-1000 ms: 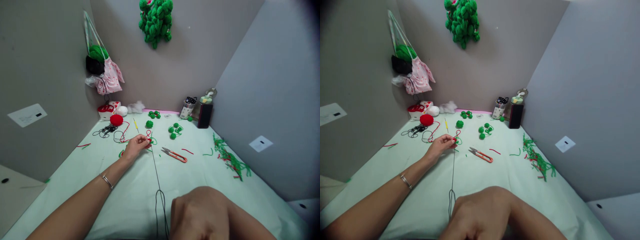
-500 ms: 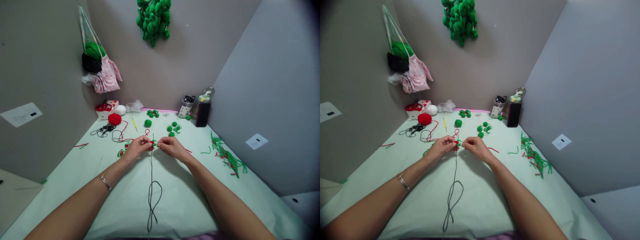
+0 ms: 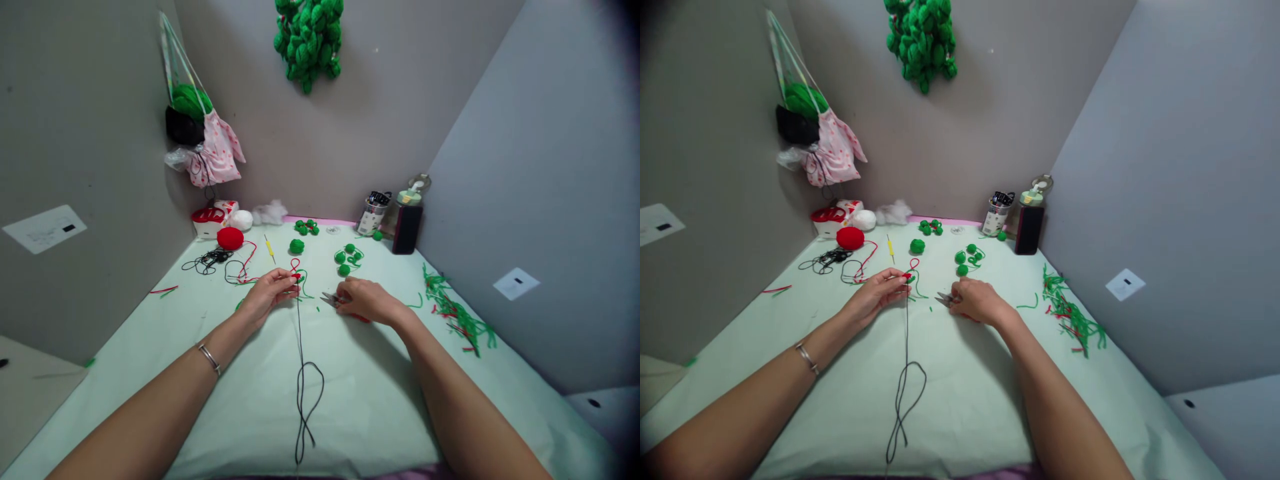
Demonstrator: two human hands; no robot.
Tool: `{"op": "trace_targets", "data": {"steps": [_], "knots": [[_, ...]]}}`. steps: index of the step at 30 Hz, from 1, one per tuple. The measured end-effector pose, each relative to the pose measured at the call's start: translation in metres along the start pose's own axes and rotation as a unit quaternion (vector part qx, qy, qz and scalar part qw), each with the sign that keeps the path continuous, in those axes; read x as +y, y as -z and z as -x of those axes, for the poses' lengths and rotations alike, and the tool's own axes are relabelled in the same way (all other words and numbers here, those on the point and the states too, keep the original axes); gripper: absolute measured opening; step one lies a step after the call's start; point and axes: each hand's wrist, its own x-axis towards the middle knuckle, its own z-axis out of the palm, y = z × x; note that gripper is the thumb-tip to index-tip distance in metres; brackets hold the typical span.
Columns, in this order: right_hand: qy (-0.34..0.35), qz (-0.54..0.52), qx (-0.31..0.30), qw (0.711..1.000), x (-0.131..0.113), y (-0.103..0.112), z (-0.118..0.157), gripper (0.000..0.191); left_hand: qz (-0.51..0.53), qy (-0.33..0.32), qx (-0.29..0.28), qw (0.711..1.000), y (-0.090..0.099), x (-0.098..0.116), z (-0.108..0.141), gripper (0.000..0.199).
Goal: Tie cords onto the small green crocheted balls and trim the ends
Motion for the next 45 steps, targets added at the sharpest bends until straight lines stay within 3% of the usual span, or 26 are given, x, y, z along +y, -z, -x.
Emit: {"op": "trace_targets", "data": {"steps": [3,6,9,11,20,37,45], "knots": [[0.028,-0.018,-0.009,0.999,-0.006,0.000,0.003,0.002,0.007,-0.012,0.010,1.000,0.002,-0.002,-0.003,0.025],[0.053,-0.124,0.002,0.991,-0.009,0.004,0.004,0.007,0.021,-0.019,0.017,0.999,0.002,-0.003,-0.004,0.022],[0.087,-0.248,0.060,0.963,-0.013,0.006,0.004,0.013,0.033,-0.019,0.022,0.999,0.001,-0.003,-0.004,0.019],[0.118,-0.276,0.103,0.948,-0.018,0.005,0.004,0.015,0.044,-0.015,0.018,0.999,0.000,-0.003,-0.004,0.016],[0.183,-0.051,0.256,0.948,-0.031,-0.018,-0.004,0.018,0.069,-0.004,0.000,0.998,-0.003,-0.001,-0.001,0.006],[0.217,-0.045,0.262,0.939,-0.030,-0.018,-0.005,0.021,0.060,-0.004,-0.006,0.998,-0.002,-0.001,-0.001,0.006],[0.213,-0.105,0.228,0.944,-0.025,-0.016,-0.006,0.019,0.049,0.001,-0.007,0.999,-0.002,0.000,-0.001,0.003]]}}
